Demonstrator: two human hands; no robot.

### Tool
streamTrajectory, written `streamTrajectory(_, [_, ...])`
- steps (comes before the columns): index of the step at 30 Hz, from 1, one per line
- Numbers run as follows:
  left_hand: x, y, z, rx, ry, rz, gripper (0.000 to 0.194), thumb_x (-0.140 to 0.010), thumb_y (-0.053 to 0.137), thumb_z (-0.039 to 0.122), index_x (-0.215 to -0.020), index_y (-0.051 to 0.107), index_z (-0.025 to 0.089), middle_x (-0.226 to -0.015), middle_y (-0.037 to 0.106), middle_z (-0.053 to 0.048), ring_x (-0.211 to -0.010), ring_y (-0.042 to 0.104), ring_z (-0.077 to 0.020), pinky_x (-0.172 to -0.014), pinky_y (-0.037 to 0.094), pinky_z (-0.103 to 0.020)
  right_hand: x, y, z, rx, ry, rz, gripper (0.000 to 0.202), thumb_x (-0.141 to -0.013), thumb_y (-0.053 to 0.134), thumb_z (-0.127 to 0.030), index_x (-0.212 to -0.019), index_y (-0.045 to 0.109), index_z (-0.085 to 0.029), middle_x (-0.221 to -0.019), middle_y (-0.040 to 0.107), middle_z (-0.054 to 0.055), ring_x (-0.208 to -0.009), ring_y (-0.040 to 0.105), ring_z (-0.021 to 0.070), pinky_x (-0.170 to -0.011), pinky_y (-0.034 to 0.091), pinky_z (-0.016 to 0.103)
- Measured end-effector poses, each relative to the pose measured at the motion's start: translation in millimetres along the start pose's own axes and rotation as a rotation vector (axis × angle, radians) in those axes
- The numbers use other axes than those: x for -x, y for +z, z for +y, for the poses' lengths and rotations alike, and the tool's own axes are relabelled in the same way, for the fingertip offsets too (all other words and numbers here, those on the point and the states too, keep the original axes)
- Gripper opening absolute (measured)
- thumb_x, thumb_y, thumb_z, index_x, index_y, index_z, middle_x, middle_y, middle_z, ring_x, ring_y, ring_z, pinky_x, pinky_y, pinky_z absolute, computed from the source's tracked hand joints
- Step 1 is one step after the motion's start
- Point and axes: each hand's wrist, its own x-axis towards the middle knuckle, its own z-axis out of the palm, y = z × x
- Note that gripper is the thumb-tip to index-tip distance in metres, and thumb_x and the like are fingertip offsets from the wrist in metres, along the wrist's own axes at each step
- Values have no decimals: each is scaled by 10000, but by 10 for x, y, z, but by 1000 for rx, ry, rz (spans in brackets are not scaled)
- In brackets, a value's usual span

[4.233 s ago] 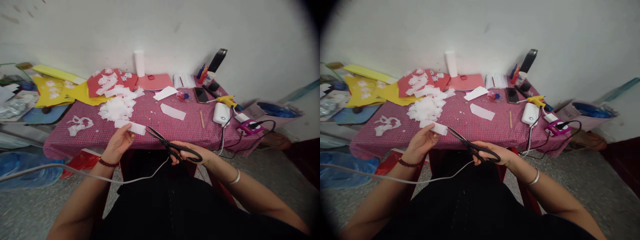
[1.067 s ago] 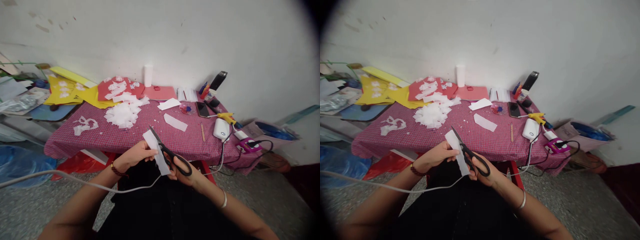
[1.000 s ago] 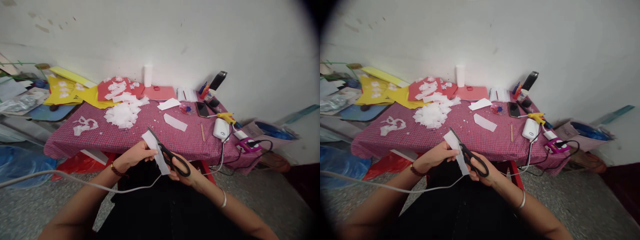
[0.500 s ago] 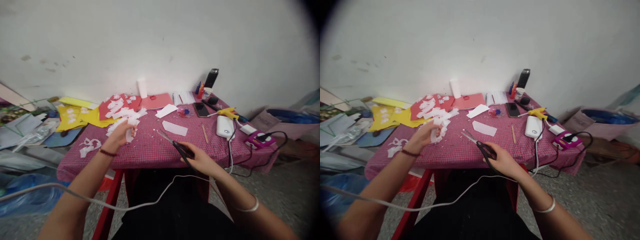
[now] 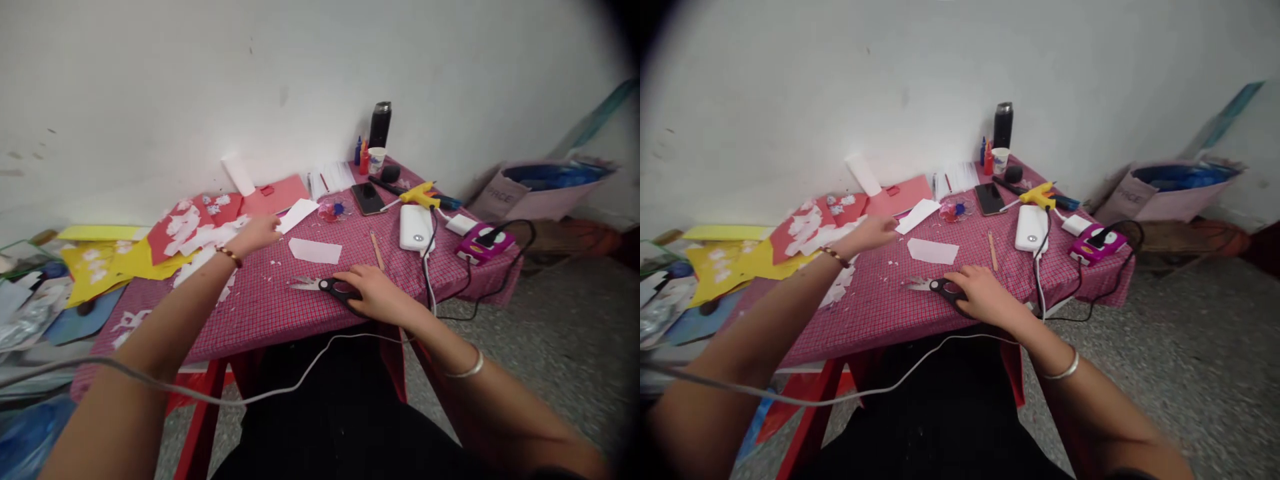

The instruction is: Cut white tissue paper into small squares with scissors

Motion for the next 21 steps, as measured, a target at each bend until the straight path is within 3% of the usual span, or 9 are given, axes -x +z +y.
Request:
streamTrajectory(2, [-41, 287, 23, -25, -21, -82, 286, -502, 825, 172, -703, 622, 187, -790, 672, -69, -878, 618, -270, -813, 439, -300, 47, -47, 72, 6, 61, 43, 509, -804, 607, -163, -1313, 602, -169, -1126, 651, 134, -1033, 601, 274, -938, 439, 411])
streamTrajectory(4, [-87, 433, 8, -34, -55, -117, 344, -444, 859, 182, -689, 617, 183, -772, 668, -75, -870, 622, -284, -754, 429, -289, 83, -71, 142, 3, 143, 107, 505, -810, 591, -171, -1315, 597, -165, -1130, 656, 133, -1028, 609, 274, -939, 452, 408])
streamTrajectory(10, [-64, 516, -98, 59, -176, -210, 315, -451, 836, 154, -467, 525, 199, -457, 492, 12, -585, 540, -196, -534, 325, -254, 61, -60, 311, -41, 269, 253, 540, -819, 563, -214, -1354, 550, -146, -1267, 635, 150, -1123, 596, 299, -962, 468, 430])
streamTrajectory(14, [87, 647, -32, 244, -182, -206, 189, -514, 726, 103, -481, 556, 179, -460, 512, 28, -495, 461, -131, -485, 301, -235, -29, -46, 333, -33, 307, 291, 527, -817, 567, -235, -1336, 557, -142, -1262, 639, 160, -1141, 596, 316, -967, 471, 447])
streamTrajectory(17, [242, 630, 48, 437, -146, -152, 69, -559, 659, 134, -595, 607, 162, -568, 598, 13, -536, 512, -123, -512, 365, -222, -120, -22, 320, -17, 326, 277, 534, -827, 575, -243, -1348, 547, -128, -1286, 618, 181, -1245, 536, 336, -1021, 440, 460])
streamTrajectory(21, [550, 338, 74, 673, -138, -60, 149, -596, 629, 214, -734, 612, 163, -645, 650, -5, -573, 591, -134, -579, 467, -239, -276, 60, 326, 63, 304, 238, 518, -829, 576, -236, -1330, 553, -106, -1227, 624, 200, -1243, 524, 349, -1080, 371, 527])
